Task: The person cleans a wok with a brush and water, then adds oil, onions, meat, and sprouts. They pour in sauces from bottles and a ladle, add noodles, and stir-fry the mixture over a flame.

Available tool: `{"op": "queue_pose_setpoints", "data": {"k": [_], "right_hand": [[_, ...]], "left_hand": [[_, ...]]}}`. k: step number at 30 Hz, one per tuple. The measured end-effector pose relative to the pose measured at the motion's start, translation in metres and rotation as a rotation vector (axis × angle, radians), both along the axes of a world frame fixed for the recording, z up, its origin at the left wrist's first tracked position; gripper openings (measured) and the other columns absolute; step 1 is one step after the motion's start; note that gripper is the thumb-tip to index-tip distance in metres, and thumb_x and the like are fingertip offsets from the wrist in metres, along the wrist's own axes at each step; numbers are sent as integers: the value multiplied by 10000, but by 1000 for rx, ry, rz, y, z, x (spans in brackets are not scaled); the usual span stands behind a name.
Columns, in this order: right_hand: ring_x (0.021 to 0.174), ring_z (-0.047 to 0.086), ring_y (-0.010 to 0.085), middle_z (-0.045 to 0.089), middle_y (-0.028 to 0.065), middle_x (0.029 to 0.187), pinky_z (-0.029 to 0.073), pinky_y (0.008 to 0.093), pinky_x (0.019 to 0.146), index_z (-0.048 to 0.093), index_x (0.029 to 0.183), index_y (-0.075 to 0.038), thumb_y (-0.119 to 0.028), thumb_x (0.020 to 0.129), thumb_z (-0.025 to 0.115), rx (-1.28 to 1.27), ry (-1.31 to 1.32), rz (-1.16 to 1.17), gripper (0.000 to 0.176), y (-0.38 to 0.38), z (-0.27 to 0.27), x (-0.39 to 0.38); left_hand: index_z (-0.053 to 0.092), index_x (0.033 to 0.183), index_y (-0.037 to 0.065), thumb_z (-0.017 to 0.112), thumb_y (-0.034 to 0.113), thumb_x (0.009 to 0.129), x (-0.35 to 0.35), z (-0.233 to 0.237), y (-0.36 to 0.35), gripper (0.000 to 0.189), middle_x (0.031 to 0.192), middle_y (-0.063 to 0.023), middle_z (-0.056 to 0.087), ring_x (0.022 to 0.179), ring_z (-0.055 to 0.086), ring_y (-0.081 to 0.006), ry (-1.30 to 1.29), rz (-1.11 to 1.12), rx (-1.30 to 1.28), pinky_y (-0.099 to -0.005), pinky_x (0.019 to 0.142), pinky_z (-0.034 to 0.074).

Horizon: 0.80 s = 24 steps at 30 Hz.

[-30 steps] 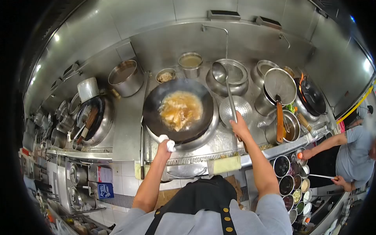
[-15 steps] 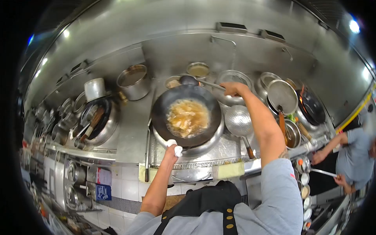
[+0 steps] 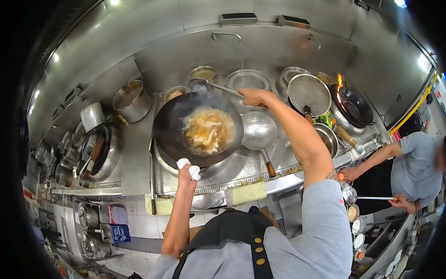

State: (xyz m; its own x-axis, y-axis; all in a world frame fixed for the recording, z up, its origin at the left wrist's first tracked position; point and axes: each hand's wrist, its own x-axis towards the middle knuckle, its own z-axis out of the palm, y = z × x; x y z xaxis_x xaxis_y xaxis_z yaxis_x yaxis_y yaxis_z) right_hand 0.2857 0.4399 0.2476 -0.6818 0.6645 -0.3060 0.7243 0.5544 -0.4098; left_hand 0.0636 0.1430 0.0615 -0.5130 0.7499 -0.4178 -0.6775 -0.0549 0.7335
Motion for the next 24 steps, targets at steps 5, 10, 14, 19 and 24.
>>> {"op": "queue_pose_setpoints", "data": {"k": [5, 10, 14, 19, 24], "right_hand": [[535, 552, 209, 610, 166, 918, 446, 378, 479, 338, 1411, -81, -137, 843, 566, 86, 153, 95, 614, 40, -35, 40], [526, 540, 194, 604, 161, 911, 433, 354, 452, 304, 1435, -79, -127, 847, 572, -42, 110, -43, 648, 29, -23, 78], [483, 502, 174, 581, 136, 786, 402, 333, 411, 288, 1444, -79, -113, 856, 570, -113, 154, -77, 654, 40, -36, 102], [445, 466, 165, 542, 107, 679, 383, 331, 393, 283, 1440, -68, -115, 860, 571, -165, 189, -71, 649, 41, -42, 119], [428, 452, 162, 524, 95, 644, 378, 336, 388, 290, 1433, -63, -117, 860, 571, -184, 232, -62, 640, 55, -64, 123]], "left_hand": [[416, 970, 56, 483, 12, 795, 46, -1, 20, 193, 687, -91, 521, 471, 564, -234, 36, 104, 22, -344, 319, 420], [419, 1012, 40, 484, 1, 775, 77, 9, 38, 249, 737, -95, 521, 495, 570, -228, 93, 163, -29, -348, 338, 455], [437, 1038, 0, 489, -23, 741, 94, 18, 48, 302, 765, -91, 528, 539, 576, -213, 184, 240, -33, -342, 396, 483], [405, 1031, 19, 516, -36, 749, 100, 34, 50, 308, 806, -104, 518, 527, 555, -201, 221, 198, -4, -328, 408, 471], [459, 926, 26, 503, -53, 756, 106, 41, 52, 192, 743, -63, 508, 504, 537, -176, 256, 217, 21, -310, 401, 445]]}}
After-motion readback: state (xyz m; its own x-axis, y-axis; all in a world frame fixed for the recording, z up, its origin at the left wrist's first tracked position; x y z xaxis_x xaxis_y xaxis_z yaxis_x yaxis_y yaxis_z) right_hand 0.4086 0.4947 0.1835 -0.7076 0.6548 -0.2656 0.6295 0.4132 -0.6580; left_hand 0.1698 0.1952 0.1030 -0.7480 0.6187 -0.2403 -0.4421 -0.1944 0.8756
